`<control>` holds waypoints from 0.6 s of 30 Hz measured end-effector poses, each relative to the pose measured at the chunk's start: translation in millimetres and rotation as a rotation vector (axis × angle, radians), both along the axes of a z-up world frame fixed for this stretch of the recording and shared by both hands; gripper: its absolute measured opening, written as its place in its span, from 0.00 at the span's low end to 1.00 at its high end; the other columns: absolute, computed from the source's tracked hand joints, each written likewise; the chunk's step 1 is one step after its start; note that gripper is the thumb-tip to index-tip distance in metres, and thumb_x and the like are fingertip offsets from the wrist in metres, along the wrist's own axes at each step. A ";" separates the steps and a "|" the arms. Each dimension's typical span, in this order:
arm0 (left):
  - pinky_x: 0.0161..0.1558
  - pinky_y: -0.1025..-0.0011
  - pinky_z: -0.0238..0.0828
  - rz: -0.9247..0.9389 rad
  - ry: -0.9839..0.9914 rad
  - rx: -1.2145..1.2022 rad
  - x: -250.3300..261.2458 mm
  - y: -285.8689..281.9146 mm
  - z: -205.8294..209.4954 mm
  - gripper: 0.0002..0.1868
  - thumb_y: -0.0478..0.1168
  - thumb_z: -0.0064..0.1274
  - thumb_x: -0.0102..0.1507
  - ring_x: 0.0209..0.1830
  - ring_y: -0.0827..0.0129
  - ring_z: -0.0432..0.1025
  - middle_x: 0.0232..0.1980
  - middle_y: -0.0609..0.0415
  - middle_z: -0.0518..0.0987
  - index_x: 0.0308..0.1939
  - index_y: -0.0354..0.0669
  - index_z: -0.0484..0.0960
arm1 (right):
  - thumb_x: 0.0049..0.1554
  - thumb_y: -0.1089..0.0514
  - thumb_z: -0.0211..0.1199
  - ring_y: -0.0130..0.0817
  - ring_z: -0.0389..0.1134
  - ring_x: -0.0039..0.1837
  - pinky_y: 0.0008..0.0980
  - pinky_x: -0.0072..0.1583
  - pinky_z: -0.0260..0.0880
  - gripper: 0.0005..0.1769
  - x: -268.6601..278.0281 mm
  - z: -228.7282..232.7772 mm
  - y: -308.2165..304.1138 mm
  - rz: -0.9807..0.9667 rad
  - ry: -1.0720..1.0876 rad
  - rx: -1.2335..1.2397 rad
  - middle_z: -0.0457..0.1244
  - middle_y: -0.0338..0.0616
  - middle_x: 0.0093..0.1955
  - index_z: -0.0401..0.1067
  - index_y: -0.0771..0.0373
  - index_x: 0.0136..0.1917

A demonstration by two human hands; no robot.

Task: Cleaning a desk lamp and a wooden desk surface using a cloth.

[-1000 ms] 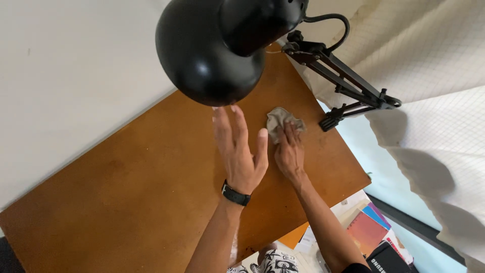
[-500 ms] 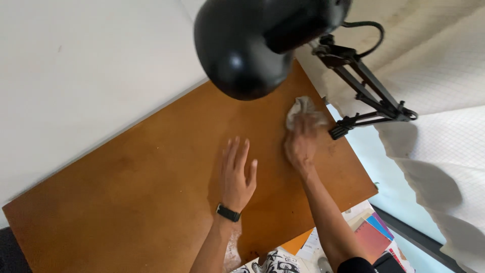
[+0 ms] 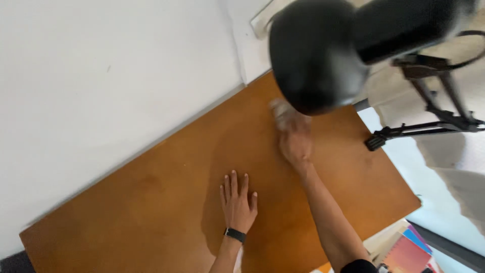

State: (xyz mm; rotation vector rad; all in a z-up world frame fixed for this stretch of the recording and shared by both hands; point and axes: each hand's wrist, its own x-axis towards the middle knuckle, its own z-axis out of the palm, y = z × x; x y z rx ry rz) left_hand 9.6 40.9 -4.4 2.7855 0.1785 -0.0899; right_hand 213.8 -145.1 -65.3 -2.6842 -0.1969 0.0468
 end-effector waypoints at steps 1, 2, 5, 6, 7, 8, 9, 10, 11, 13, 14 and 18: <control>0.75 0.41 0.40 -0.005 -0.001 0.000 2.2 5.9 1.7 0.31 0.50 0.47 0.67 0.79 0.41 0.45 0.81 0.41 0.49 0.73 0.49 0.66 | 0.64 0.53 0.56 0.55 0.56 0.77 0.51 0.73 0.60 0.29 4.9 5.6 11.6 -0.005 -0.001 0.000 0.51 0.58 0.81 0.60 0.63 0.77; 0.74 0.40 0.39 0.004 -0.007 -0.005 7.9 10.8 2.1 0.32 0.51 0.49 0.65 0.78 0.40 0.45 0.80 0.40 0.50 0.72 0.48 0.67 | 0.63 0.53 0.56 0.55 0.56 0.76 0.53 0.72 0.59 0.30 13.5 11.0 22.1 0.043 -0.051 -0.041 0.51 0.58 0.80 0.61 0.61 0.76; 0.73 0.39 0.40 0.001 0.024 -0.025 14.7 23.0 8.8 0.31 0.50 0.50 0.64 0.78 0.40 0.47 0.80 0.41 0.52 0.71 0.50 0.68 | 0.58 0.52 0.58 0.55 0.54 0.75 0.56 0.72 0.55 0.33 29.9 27.9 50.3 0.155 -0.158 -0.146 0.51 0.57 0.78 0.61 0.59 0.76; 0.74 0.40 0.41 0.009 0.052 -0.039 16.2 24.9 11.3 0.30 0.49 0.49 0.65 0.78 0.42 0.47 0.80 0.42 0.53 0.71 0.52 0.69 | 0.56 0.52 0.60 0.55 0.54 0.75 0.59 0.71 0.53 0.35 36.9 34.0 60.1 0.240 -0.222 -0.208 0.52 0.57 0.76 0.61 0.57 0.75; 0.74 0.40 0.41 0.013 0.052 -0.040 16.4 27.3 7.1 0.30 0.49 0.49 0.65 0.78 0.42 0.47 0.80 0.42 0.53 0.71 0.52 0.69 | 0.56 0.52 0.60 0.55 0.54 0.75 0.59 0.71 0.53 0.35 45.2 26.5 64.6 0.243 -0.223 -0.209 0.52 0.57 0.76 0.61 0.57 0.75; 0.73 0.39 0.40 -0.001 0.046 -0.041 14.3 29.4 3.9 0.30 0.49 0.49 0.65 0.78 0.41 0.48 0.79 0.42 0.54 0.71 0.52 0.69 | 0.61 0.52 0.58 0.54 0.53 0.79 0.55 0.76 0.54 0.31 51.6 19.0 69.7 0.067 -0.303 -0.202 0.52 0.54 0.79 0.61 0.56 0.77; 0.72 0.38 0.39 -0.015 0.041 -0.042 12.0 30.6 1.4 0.30 0.50 0.49 0.65 0.77 0.40 0.48 0.79 0.41 0.54 0.72 0.52 0.69 | 0.67 0.52 0.57 0.53 0.52 0.82 0.52 0.81 0.56 0.28 57.7 12.3 74.1 -0.110 -0.381 -0.194 0.52 0.52 0.81 0.60 0.54 0.79; 0.72 0.38 0.39 -0.015 0.042 -0.042 13.5 32.0 1.5 0.30 0.50 0.49 0.65 0.77 0.40 0.48 0.79 0.41 0.54 0.72 0.52 0.69 | 0.67 0.52 0.57 0.53 0.52 0.82 0.52 0.81 0.56 0.28 57.1 0.2 86.1 -0.109 -0.381 -0.194 0.52 0.52 0.81 0.60 0.54 0.79; 0.72 0.38 0.39 -0.015 0.057 -0.051 14.8 32.3 1.9 0.30 0.49 0.49 0.65 0.77 0.40 0.48 0.78 0.41 0.54 0.71 0.52 0.69 | 0.63 0.54 0.55 0.55 0.49 0.83 0.50 0.78 0.56 0.33 56.4 -11.4 96.9 0.126 -0.285 -0.077 0.49 0.58 0.82 0.57 0.61 0.79; 0.72 0.37 0.39 -0.026 0.081 -0.065 14.7 31.9 1.4 0.30 0.49 0.50 0.64 0.77 0.41 0.48 0.78 0.41 0.55 0.71 0.52 0.70 | 0.60 0.56 0.54 0.58 0.47 0.84 0.48 0.75 0.56 0.38 47.7 -20.6 106.9 0.350 -0.179 0.037 0.46 0.65 0.84 0.53 0.68 0.80; 0.70 0.36 0.38 -0.024 0.035 -0.054 15.0 31.8 0.9 0.29 0.50 0.50 0.64 0.76 0.40 0.48 0.77 0.40 0.56 0.70 0.51 0.71 | 0.59 0.56 0.53 0.55 0.47 0.83 0.49 0.72 0.57 0.37 43.5 -17.2 110.4 0.298 -0.072 0.006 0.46 0.60 0.84 0.54 0.65 0.80; 0.73 0.38 0.41 -0.041 -0.039 -0.052 14.1 35.8 11.5 0.28 0.49 0.49 0.66 0.77 0.40 0.50 0.77 0.38 0.59 0.69 0.47 0.73 | 0.67 0.55 0.54 0.52 0.50 0.83 0.51 0.79 0.51 0.32 32.6 10.1 92.1 -0.126 -0.259 -0.111 0.50 0.56 0.83 0.56 0.64 0.81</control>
